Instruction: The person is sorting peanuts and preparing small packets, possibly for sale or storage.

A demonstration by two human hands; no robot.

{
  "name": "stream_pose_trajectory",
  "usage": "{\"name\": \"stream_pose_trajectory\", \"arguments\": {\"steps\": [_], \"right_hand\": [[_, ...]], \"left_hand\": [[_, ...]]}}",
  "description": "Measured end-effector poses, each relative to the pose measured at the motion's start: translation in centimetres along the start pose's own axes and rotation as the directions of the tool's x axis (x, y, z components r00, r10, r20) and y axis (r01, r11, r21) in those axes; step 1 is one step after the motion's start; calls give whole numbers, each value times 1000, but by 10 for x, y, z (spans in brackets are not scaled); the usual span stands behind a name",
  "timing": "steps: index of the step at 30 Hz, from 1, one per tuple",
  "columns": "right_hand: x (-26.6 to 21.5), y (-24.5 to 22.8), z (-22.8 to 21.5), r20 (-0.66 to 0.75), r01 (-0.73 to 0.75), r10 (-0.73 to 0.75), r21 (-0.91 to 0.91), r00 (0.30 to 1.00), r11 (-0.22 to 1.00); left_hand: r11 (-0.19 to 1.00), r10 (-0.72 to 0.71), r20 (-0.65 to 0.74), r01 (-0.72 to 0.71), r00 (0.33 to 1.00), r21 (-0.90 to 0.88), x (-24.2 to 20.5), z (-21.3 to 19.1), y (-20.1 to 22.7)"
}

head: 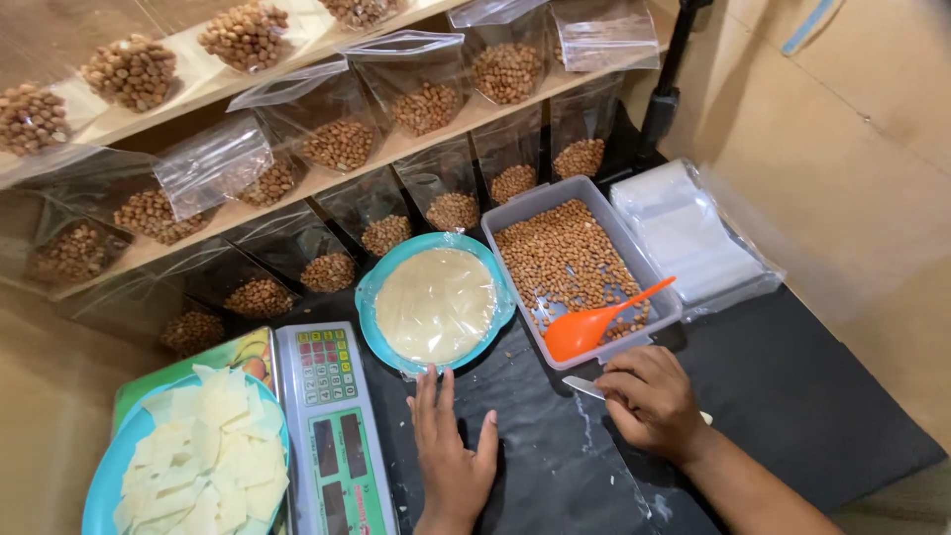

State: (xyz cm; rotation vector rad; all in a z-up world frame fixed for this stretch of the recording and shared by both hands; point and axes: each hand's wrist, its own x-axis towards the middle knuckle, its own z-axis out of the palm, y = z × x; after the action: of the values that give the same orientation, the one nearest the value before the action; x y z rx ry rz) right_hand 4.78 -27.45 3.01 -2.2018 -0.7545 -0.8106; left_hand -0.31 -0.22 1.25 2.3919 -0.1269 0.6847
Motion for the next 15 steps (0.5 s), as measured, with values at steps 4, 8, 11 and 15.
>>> {"name": "stream_pose_trajectory", "arguments": {"steps": [4,8,11,15], "right_hand": [[1,-4,-2,-21,0,1,18,1000,1000],[3,-6,-5,-16,-8,8,-3,1000,1000],[5,-9,-16,-83,-4,2,-26,997,1000],[29,-26,-54,-228,36,-51,-67,972,997]], "left_hand": [[1000,6,15,-7,1000,9,0,0,0],[996,85,-4,-85,996,40,-1,-2,4],[982,187,-9,-187,982,29,-1,-2,13],[948,317,21,-316,948,-40,9,-11,45]]}}
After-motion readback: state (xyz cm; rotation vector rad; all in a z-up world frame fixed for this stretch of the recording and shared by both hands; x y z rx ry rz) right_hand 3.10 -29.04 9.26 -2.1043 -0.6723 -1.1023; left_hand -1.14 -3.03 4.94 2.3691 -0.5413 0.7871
